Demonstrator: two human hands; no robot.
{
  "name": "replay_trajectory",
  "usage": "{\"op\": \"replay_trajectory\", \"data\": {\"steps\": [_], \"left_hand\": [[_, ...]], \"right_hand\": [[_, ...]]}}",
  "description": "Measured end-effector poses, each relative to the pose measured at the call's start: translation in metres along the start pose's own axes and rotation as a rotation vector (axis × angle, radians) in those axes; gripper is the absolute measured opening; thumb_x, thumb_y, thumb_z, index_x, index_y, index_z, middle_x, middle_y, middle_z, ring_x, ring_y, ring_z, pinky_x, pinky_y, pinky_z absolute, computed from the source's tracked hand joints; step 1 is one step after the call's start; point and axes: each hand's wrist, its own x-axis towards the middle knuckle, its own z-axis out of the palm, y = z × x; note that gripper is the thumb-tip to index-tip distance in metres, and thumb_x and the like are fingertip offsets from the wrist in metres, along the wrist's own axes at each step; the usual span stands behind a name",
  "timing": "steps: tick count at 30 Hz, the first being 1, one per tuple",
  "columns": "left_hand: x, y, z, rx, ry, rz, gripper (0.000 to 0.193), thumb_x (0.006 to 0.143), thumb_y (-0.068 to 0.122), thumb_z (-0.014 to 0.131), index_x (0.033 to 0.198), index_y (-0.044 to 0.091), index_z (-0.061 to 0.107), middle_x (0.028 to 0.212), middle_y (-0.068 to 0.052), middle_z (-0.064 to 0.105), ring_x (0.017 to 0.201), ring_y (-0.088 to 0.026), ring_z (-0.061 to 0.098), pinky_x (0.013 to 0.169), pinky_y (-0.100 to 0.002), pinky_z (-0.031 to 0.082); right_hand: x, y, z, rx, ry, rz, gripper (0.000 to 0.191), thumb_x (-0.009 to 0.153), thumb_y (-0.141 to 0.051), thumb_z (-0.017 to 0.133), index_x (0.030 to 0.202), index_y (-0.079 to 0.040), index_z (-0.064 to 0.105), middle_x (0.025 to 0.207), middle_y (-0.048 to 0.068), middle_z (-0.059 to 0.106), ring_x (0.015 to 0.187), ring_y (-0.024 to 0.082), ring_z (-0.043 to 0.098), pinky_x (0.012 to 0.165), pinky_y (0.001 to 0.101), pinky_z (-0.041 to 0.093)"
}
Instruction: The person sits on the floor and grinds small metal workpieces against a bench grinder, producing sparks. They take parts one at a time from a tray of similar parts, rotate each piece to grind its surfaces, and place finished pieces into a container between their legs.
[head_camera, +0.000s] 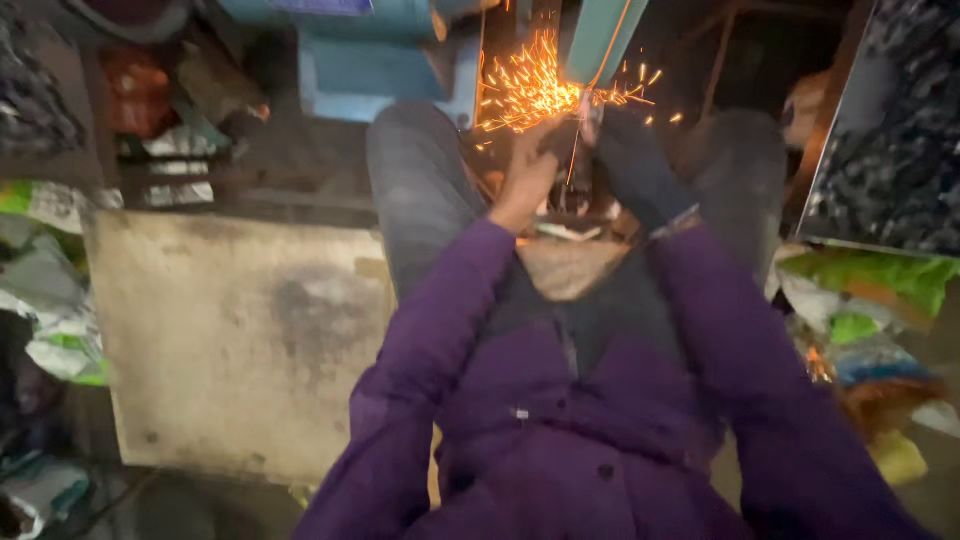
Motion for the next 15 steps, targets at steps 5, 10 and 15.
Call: {"op": "replay_trajectory", "data": {"steps": [5,10,15], "left_hand": [[0.001,0.010,0.006,0.044,0.091,-0.133,0.048,0.089,-0.007,0.048,0.135,0.000,0.062,0.103,-0.005,0.070,0.079,-0.011,0.061,0.067,-0.028,0.052],[0.007,0.016,0.004,-0.369,-0.110,-0.237,0.026,0.111,0.011,0.059,0.124,-0.010,0.066,0.090,-0.010,0.067,0.071,-0.013,0.056,0.063,-0.030,0.048],[0.002,0.025,-0.001,-0.584,-0.241,-0.270,0.028,0.108,0.012,0.047,0.127,-0.001,0.063,0.104,-0.009,0.069,0.083,-0.016,0.064,0.077,-0.038,0.058]], "right_hand": [[-0.014,-0.010,0.005,-0.382,0.113,-0.081,0.028,0.104,-0.016,0.068,0.122,0.005,0.064,0.108,0.010,0.070,0.098,0.017,0.068,0.086,0.0309,0.055],[-0.027,-0.003,0.018,0.293,0.002,0.349,0.024,0.110,-0.027,0.059,0.115,-0.005,0.068,0.101,-0.001,0.070,0.087,0.008,0.064,0.080,0.0249,0.054],[-0.016,0.010,0.009,1.148,-0.119,0.605,0.019,0.111,-0.027,0.061,0.103,-0.009,0.061,0.082,-0.003,0.059,0.068,0.008,0.052,0.064,0.0241,0.046]]}}
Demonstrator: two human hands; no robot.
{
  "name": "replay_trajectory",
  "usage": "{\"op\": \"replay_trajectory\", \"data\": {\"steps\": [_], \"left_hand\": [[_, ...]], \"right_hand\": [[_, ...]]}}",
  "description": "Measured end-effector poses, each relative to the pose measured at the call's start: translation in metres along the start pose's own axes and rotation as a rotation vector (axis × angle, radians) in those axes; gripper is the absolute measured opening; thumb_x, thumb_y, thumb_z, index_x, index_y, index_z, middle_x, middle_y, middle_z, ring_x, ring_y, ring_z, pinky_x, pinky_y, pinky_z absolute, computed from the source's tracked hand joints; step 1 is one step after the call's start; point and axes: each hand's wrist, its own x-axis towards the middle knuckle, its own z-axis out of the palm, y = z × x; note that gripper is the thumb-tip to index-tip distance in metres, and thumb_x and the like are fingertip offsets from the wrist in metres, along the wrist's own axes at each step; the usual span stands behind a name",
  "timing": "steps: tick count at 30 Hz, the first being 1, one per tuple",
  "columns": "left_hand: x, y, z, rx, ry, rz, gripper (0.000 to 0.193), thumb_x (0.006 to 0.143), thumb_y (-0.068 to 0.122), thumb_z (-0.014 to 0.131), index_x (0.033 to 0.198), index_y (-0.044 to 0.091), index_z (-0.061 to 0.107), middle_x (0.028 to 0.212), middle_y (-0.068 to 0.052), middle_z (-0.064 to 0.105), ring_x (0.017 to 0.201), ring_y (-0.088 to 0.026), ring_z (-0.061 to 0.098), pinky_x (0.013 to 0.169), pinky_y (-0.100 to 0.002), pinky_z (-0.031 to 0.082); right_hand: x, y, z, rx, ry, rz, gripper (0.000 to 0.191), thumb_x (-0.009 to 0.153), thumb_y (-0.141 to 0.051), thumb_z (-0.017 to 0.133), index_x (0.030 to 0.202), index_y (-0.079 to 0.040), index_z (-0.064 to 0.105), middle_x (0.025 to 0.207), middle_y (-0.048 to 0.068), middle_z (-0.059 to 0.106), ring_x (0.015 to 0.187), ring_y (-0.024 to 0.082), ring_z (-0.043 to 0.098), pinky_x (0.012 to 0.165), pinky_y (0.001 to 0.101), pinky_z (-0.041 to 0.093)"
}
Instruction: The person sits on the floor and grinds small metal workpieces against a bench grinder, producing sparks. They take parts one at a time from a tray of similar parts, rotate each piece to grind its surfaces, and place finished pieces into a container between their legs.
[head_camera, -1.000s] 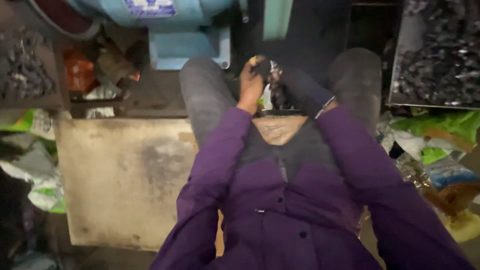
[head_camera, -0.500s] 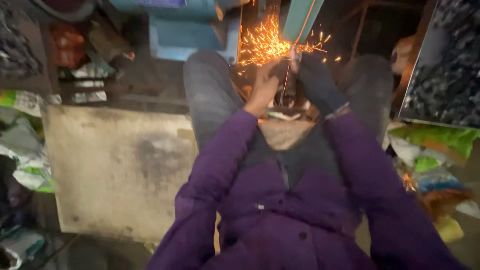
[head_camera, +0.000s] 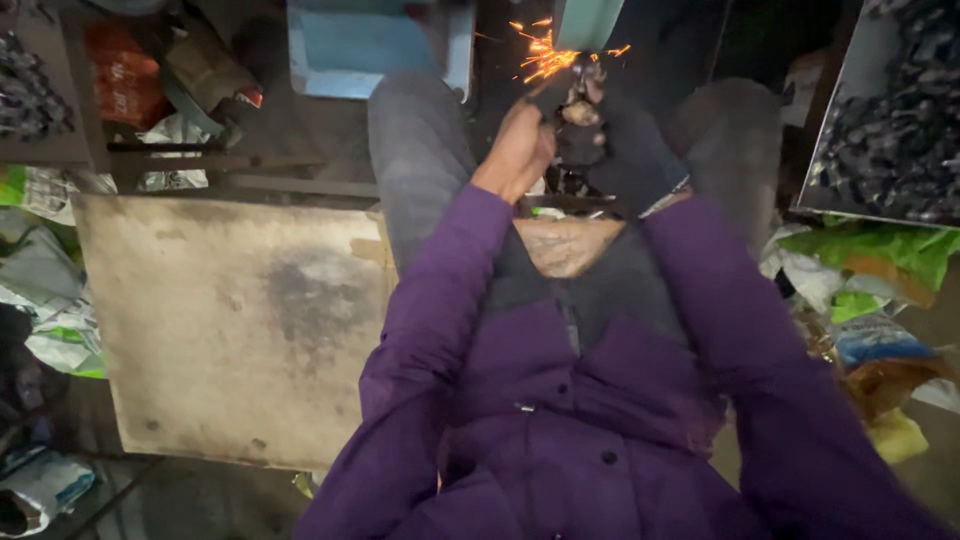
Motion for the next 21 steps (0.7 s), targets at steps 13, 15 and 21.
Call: {"op": "replay_trajectory", "data": {"steps": [13,15,21], "left_hand": [[0.000,-0.010,-0.022,0.083,0.173,-0.008,0.033,0.107,-0.004,0.043,0.136,0.002,0.057,0.114,-0.010,0.068,0.101,-0.018,0.069,0.092,-0.033,0.060],[0.000,-0.006,-0.032,0.149,0.158,-0.071,0.046,0.097,-0.006,0.038,0.137,0.006,0.059,0.107,-0.010,0.069,0.091,-0.018,0.068,0.078,-0.032,0.056],[0.014,-0.020,-0.032,0.232,0.404,0.050,0.043,0.097,-0.004,0.046,0.137,0.003,0.057,0.108,-0.012,0.067,0.090,-0.024,0.065,0.079,-0.040,0.054]], "right_hand": [[-0.009,0.002,0.007,-1.292,0.144,-0.822,0.022,0.112,-0.011,0.068,0.130,-0.001,0.059,0.117,0.009,0.064,0.109,0.018,0.061,0.097,0.0360,0.051],[-0.018,0.003,0.019,-1.316,0.143,-0.863,0.032,0.106,-0.006,0.067,0.133,0.004,0.054,0.124,0.011,0.061,0.115,0.018,0.058,0.097,0.0355,0.049],[-0.009,0.011,0.026,-0.881,0.404,-0.354,0.023,0.106,-0.019,0.060,0.119,-0.001,0.066,0.087,0.003,0.068,0.069,0.012,0.057,0.061,0.0280,0.047]]}}
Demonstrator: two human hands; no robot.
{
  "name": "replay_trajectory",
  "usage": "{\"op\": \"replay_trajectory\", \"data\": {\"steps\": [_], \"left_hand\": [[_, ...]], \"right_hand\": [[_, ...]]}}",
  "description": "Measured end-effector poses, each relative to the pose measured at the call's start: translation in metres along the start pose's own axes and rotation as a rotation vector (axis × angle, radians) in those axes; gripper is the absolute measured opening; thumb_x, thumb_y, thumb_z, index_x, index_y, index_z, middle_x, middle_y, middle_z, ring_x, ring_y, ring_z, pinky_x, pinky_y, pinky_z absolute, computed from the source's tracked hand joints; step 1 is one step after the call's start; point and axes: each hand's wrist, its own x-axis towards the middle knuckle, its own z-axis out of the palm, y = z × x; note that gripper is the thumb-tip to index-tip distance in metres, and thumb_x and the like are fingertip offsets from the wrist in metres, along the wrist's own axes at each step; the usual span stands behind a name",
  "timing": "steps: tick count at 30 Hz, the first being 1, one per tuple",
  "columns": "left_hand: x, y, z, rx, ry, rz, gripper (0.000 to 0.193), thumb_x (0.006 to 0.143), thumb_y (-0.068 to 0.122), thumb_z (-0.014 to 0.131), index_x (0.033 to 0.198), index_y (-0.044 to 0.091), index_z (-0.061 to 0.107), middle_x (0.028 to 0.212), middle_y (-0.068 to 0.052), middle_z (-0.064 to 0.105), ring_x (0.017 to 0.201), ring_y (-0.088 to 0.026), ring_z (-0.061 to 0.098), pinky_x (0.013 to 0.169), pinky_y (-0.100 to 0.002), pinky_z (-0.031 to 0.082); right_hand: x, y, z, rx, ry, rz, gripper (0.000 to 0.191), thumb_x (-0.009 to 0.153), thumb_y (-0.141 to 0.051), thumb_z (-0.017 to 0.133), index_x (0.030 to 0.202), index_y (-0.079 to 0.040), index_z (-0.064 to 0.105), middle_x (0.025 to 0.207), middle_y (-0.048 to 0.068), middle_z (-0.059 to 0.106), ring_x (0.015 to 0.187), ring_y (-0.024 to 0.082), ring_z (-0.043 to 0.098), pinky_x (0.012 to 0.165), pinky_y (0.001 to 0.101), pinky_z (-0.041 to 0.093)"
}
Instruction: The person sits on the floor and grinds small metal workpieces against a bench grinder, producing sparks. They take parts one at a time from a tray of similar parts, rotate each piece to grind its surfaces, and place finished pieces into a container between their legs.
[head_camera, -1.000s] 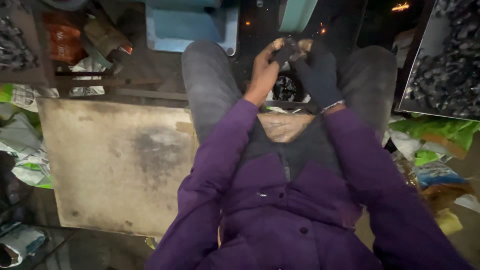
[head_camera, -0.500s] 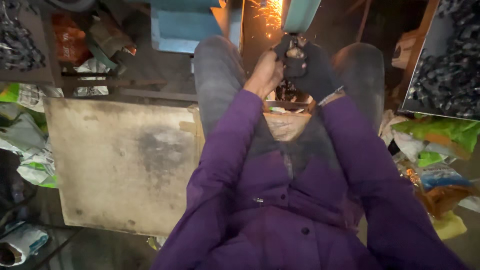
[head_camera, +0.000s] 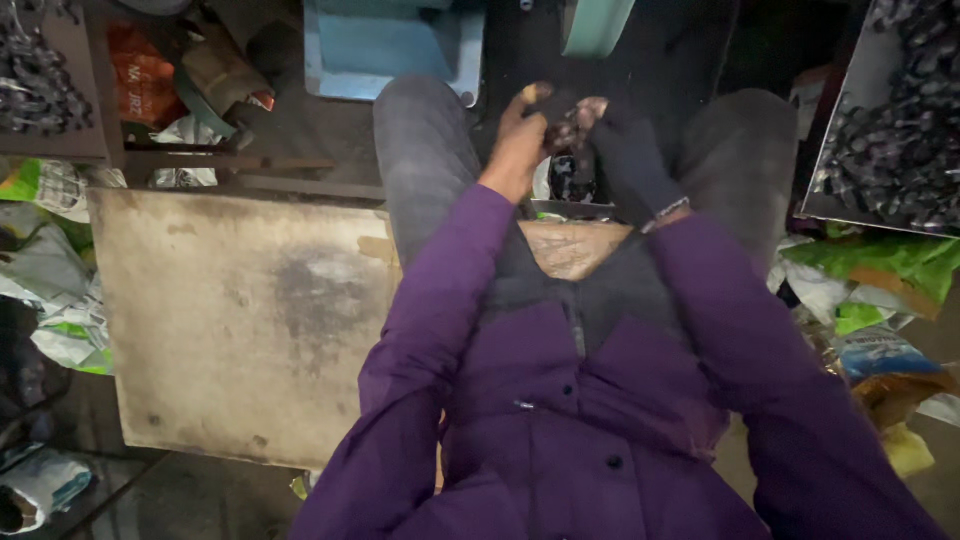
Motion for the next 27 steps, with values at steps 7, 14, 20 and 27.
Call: {"op": "replay_trajectory", "data": {"steps": [7,14,20,27], "left_hand": [[-0.017,-0.017,0.033,-0.246,-0.397,0.047,0.060,0.106,0.011,0.056,0.161,0.009,0.032,0.157,0.001,0.046,0.145,-0.012,0.043,0.123,-0.029,0.029],[-0.021,-0.005,0.024,-0.336,-0.321,0.025,0.045,0.109,0.015,0.057,0.151,0.001,0.051,0.136,-0.008,0.064,0.122,-0.020,0.060,0.104,-0.033,0.045],[-0.016,-0.008,0.019,0.229,-0.116,0.402,0.039,0.097,0.014,0.066,0.134,0.002,0.066,0.110,-0.002,0.068,0.097,-0.010,0.061,0.084,-0.025,0.049],[-0.010,0.013,0.030,0.435,0.036,0.281,0.028,0.102,0.023,0.070,0.113,-0.002,0.077,0.084,0.001,0.066,0.074,-0.005,0.054,0.062,-0.023,0.041]], "right_hand": [[0.036,0.017,-0.012,-0.092,0.296,-0.349,0.030,0.111,-0.028,0.058,0.112,0.000,0.068,0.092,0.002,0.068,0.080,0.007,0.060,0.068,0.0255,0.051],[0.013,0.010,-0.012,-0.203,0.153,-0.380,0.031,0.107,-0.028,0.062,0.112,0.001,0.070,0.098,0.007,0.072,0.089,0.011,0.067,0.077,0.0316,0.055],[0.007,0.012,-0.005,-0.556,0.046,-0.191,0.029,0.101,-0.025,0.063,0.105,0.003,0.070,0.074,0.010,0.068,0.067,0.016,0.066,0.061,0.0358,0.049],[0.031,0.006,0.001,-0.541,0.005,-0.200,0.031,0.105,-0.023,0.061,0.094,0.003,0.071,0.071,0.005,0.066,0.064,0.009,0.062,0.059,0.0321,0.049]]}}
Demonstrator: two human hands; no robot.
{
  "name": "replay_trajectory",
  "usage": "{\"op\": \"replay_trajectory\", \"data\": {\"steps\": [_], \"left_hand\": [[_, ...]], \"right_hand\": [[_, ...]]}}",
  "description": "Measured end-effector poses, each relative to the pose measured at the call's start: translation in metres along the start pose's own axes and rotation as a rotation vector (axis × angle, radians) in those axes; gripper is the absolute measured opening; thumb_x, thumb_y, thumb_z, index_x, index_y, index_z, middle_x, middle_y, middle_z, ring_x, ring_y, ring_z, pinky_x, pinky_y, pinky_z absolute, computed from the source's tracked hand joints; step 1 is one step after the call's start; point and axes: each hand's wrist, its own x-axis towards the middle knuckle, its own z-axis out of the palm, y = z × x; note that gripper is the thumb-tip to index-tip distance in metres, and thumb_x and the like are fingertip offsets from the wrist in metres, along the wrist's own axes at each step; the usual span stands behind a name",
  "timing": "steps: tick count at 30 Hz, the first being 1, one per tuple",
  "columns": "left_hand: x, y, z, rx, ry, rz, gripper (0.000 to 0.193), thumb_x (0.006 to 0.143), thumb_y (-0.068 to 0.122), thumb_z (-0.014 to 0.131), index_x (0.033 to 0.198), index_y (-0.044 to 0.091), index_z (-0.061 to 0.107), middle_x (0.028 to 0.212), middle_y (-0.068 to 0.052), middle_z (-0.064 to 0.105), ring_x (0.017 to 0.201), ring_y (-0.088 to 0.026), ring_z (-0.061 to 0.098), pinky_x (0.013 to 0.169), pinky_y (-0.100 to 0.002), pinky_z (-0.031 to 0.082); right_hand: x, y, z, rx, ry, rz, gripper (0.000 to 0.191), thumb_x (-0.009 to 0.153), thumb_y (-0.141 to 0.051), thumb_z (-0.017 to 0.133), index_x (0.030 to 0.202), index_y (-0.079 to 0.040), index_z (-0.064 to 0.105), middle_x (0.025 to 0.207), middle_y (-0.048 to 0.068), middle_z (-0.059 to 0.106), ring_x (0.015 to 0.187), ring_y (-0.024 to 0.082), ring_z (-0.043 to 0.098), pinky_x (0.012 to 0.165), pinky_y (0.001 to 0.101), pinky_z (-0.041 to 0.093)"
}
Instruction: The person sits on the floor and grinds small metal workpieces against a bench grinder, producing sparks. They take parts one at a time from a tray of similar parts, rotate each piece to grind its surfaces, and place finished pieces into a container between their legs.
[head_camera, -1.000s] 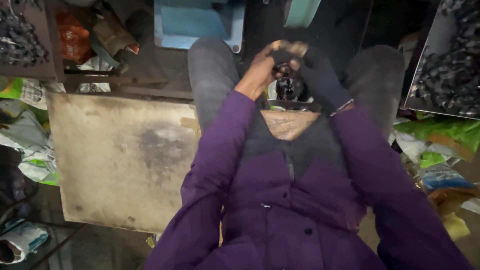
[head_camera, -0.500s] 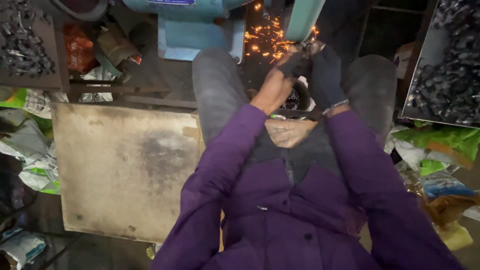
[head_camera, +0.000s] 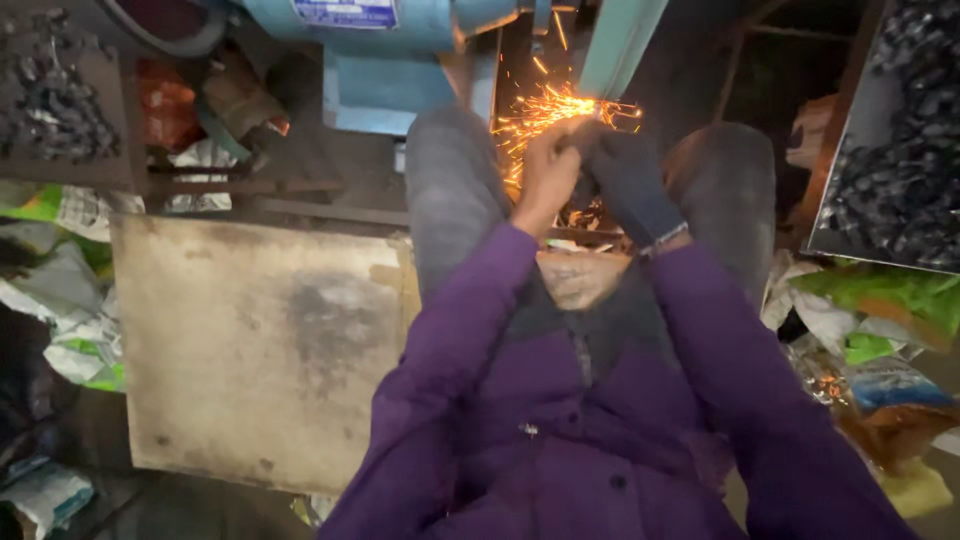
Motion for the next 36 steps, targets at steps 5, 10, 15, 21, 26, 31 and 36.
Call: {"op": "replay_trajectory", "data": {"steps": [5,10,15,21,26,31,36], "left_hand": [[0.006,0.010,-0.016,-0.243,-0.120,-0.228,0.026,0.098,0.017,0.062,0.117,0.003,0.073,0.085,0.000,0.070,0.068,-0.008,0.059,0.056,-0.024,0.044],[0.008,-0.013,-0.028,-0.636,-0.275,-0.294,0.030,0.103,0.002,0.049,0.122,-0.003,0.071,0.091,-0.007,0.069,0.067,-0.012,0.057,0.061,-0.027,0.049],[0.005,-0.027,-0.015,-0.653,-0.064,-0.446,0.047,0.094,-0.001,0.034,0.133,0.007,0.058,0.118,-0.013,0.063,0.095,-0.027,0.066,0.082,-0.042,0.061],[-0.010,-0.029,0.009,-0.672,-0.301,-0.138,0.054,0.102,-0.013,0.043,0.152,0.007,0.049,0.153,-0.009,0.048,0.132,-0.020,0.053,0.107,-0.039,0.053],[-0.016,-0.038,-0.007,-0.138,-0.474,-0.241,0.053,0.093,-0.008,0.042,0.142,-0.001,0.061,0.137,-0.016,0.065,0.121,-0.030,0.067,0.099,-0.039,0.055],[-0.030,-0.055,-0.010,0.611,-0.679,0.046,0.058,0.083,0.002,0.057,0.140,0.003,0.058,0.129,-0.023,0.067,0.124,-0.035,0.063,0.104,-0.039,0.049],[-0.022,-0.068,0.002,0.636,-0.676,0.107,0.058,0.081,0.003,0.056,0.140,0.004,0.059,0.131,-0.023,0.067,0.127,-0.036,0.061,0.108,-0.038,0.046]], "right_hand": [[-0.009,-0.013,-0.005,0.395,-0.078,0.199,0.021,0.100,-0.022,0.067,0.109,-0.004,0.070,0.085,0.002,0.067,0.069,0.008,0.061,0.061,0.0279,0.048],[-0.039,-0.023,0.000,-0.073,0.179,-0.315,0.016,0.097,-0.015,0.073,0.107,-0.002,0.069,0.096,0.008,0.074,0.084,0.013,0.071,0.074,0.0288,0.054],[-0.024,-0.019,0.001,0.356,0.269,-0.234,0.021,0.107,-0.021,0.063,0.112,-0.001,0.065,0.098,0.006,0.073,0.087,0.012,0.069,0.077,0.0277,0.056],[0.006,-0.012,-0.021,0.441,0.324,-0.143,0.031,0.115,-0.028,0.054,0.111,0.000,0.068,0.094,0.004,0.067,0.084,0.011,0.059,0.074,0.0288,0.050],[-0.043,-0.002,-0.089,-0.268,0.325,-0.102,0.026,0.108,-0.028,0.062,0.114,-0.005,0.071,0.096,0.011,0.070,0.088,0.024,0.065,0.077,0.0373,0.052],[-0.070,0.048,-0.211,-0.793,0.592,-0.232,0.032,0.099,-0.008,0.056,0.128,0.000,0.067,0.112,0.020,0.069,0.107,0.040,0.068,0.093,0.0469,0.054],[-0.073,0.092,-0.264,-0.848,0.387,-0.171,0.028,0.099,-0.016,0.065,0.122,-0.002,0.070,0.113,0.022,0.070,0.103,0.042,0.067,0.088,0.0477,0.053]]}}
